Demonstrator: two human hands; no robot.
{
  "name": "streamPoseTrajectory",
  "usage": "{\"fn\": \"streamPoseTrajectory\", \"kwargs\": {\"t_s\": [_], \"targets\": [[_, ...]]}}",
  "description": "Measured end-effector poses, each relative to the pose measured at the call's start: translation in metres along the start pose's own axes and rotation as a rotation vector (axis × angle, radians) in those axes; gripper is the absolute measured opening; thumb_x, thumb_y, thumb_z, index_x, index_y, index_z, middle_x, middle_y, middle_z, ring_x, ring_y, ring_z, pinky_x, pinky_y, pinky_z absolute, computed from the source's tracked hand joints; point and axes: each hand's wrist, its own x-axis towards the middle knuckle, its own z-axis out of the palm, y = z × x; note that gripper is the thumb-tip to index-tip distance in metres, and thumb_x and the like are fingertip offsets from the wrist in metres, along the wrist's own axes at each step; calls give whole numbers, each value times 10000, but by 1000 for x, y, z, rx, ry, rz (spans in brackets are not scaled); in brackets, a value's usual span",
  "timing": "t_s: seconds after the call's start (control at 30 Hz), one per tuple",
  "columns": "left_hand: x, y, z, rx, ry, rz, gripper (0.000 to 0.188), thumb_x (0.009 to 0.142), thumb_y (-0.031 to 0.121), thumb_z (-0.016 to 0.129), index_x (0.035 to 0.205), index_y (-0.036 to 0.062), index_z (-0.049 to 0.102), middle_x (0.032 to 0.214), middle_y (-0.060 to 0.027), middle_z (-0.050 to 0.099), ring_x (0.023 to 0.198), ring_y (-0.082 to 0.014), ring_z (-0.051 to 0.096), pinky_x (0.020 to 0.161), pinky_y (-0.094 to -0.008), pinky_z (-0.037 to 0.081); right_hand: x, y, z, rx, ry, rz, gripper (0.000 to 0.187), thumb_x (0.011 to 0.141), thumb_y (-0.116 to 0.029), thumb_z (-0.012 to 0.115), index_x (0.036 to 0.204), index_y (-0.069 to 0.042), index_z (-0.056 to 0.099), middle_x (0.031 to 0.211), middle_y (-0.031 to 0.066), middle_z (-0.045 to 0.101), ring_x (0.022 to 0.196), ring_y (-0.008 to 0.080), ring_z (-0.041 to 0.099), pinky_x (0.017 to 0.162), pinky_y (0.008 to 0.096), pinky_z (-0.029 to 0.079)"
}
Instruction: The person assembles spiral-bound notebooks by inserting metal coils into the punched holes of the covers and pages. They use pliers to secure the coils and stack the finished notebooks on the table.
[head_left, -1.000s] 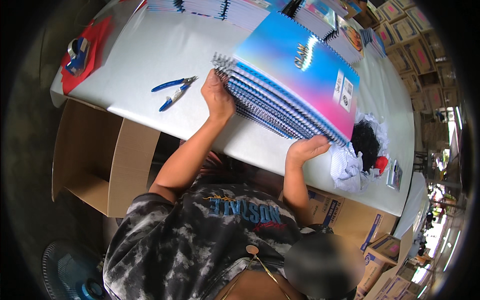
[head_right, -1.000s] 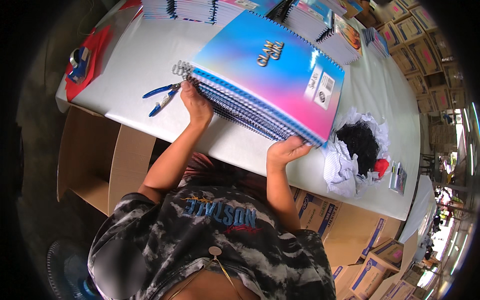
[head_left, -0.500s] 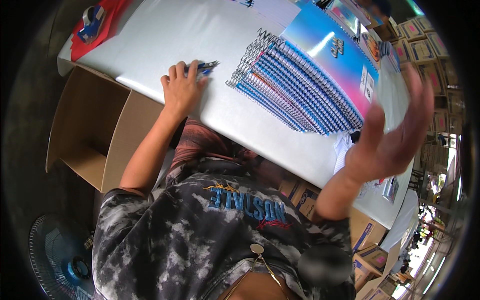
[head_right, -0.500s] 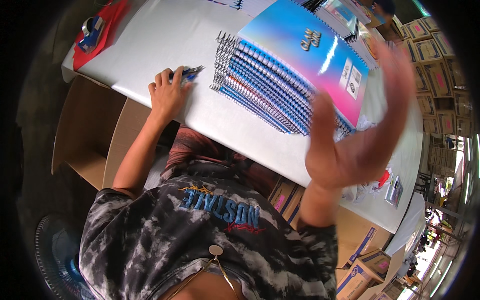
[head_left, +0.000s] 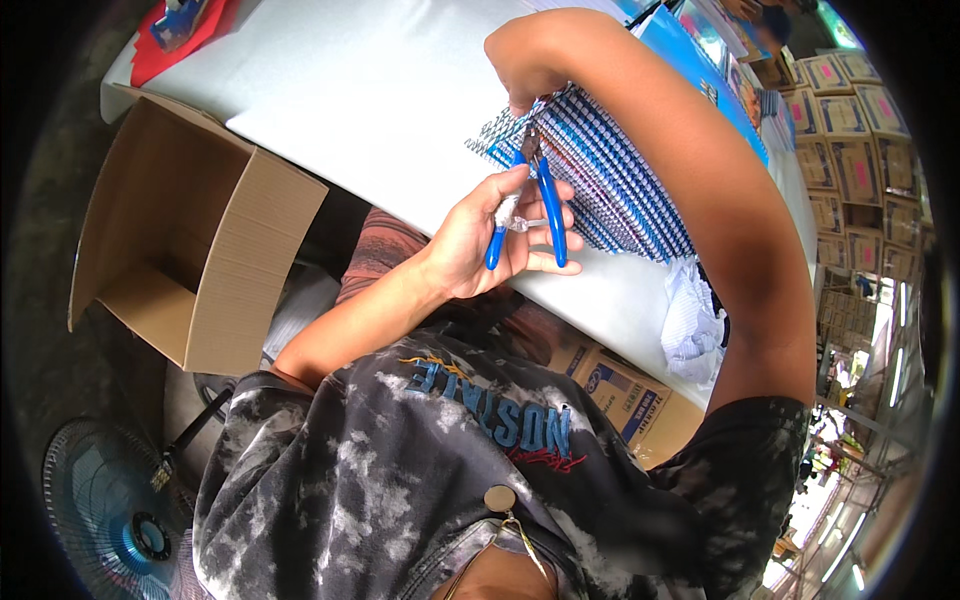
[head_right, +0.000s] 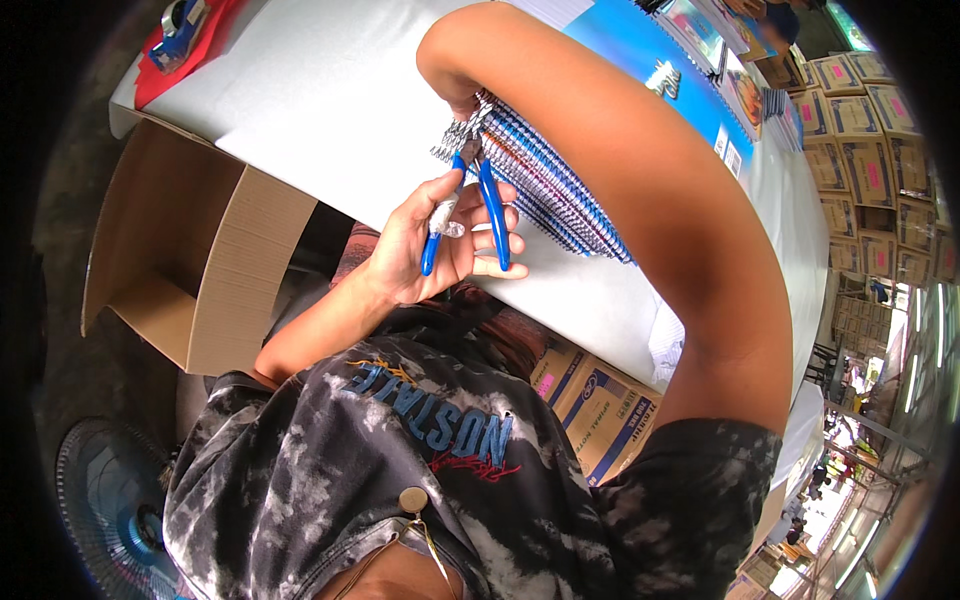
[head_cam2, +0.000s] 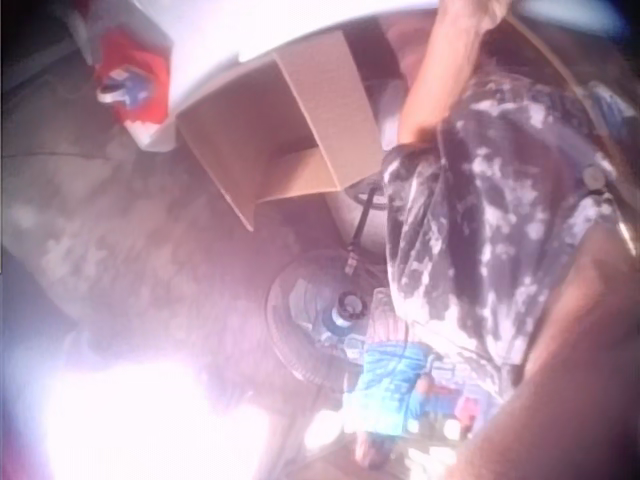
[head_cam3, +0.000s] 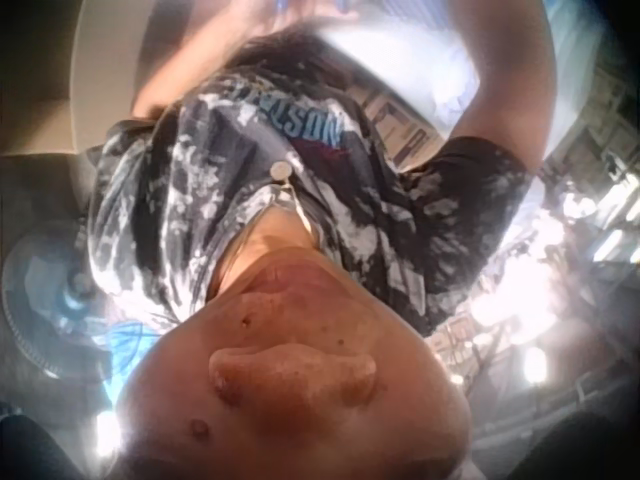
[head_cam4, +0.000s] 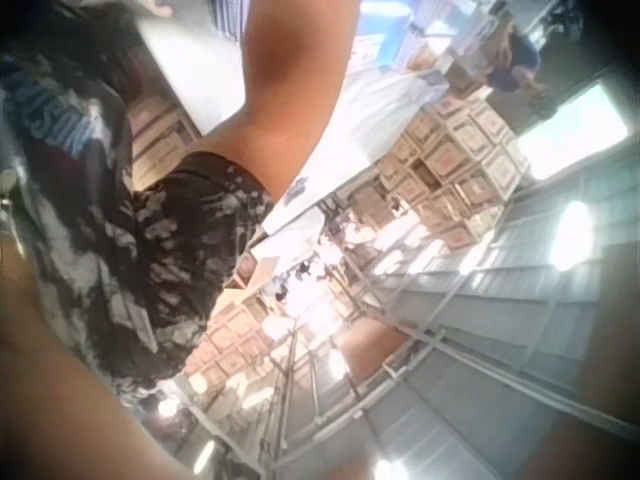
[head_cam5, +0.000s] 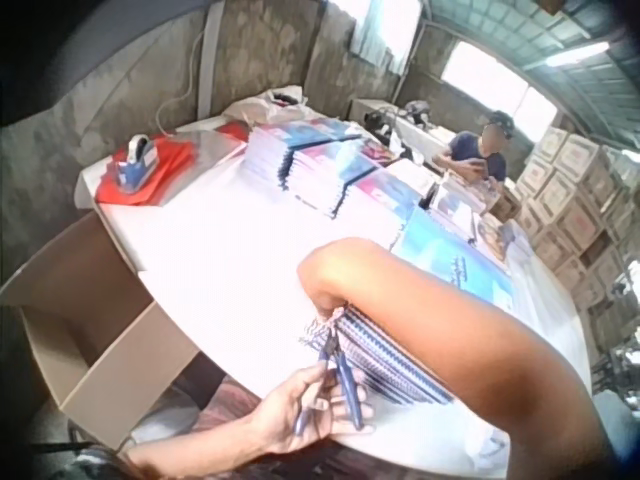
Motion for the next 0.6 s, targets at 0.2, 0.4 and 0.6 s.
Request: {"fn": "streamPoseTrajectory", "kwargs": {"t_s": [0.2, 0.4, 0.6], "targets": [[5, 8, 1, 152, 77, -2, 541, 962, 448, 270, 1172, -12, 463, 957, -133, 564, 870, -240, 575, 751, -414, 508, 8, -3, 6, 2, 82, 3, 299, 702, -239, 685, 902, -17, 686, 933, 138, 663, 847, 275, 626, 741, 384, 490], [1, 18, -13, 198, -12, -47, 552, 959, 466, 276, 1168, -9, 464, 890, -112, 563, 771, -218, 573, 694, -371, 516, 6, 0, 7, -14, 118, -65, 260, 678, -171, 651, 862, 9, 681, 901, 170, 658, 807, 283, 624, 717, 391, 485], [-6, 18, 22, 538, 214, -53, 571, 954, 484, 270, 1167, -9, 465, 935, -133, 580, 902, -268, 614, 729, -371, 526, -11, 9, -7, 70, 42, -165, 250, 633, -143, 661, 819, 24, 680, 834, 178, 660, 734, 273, 622, 664, 390, 483]]}}
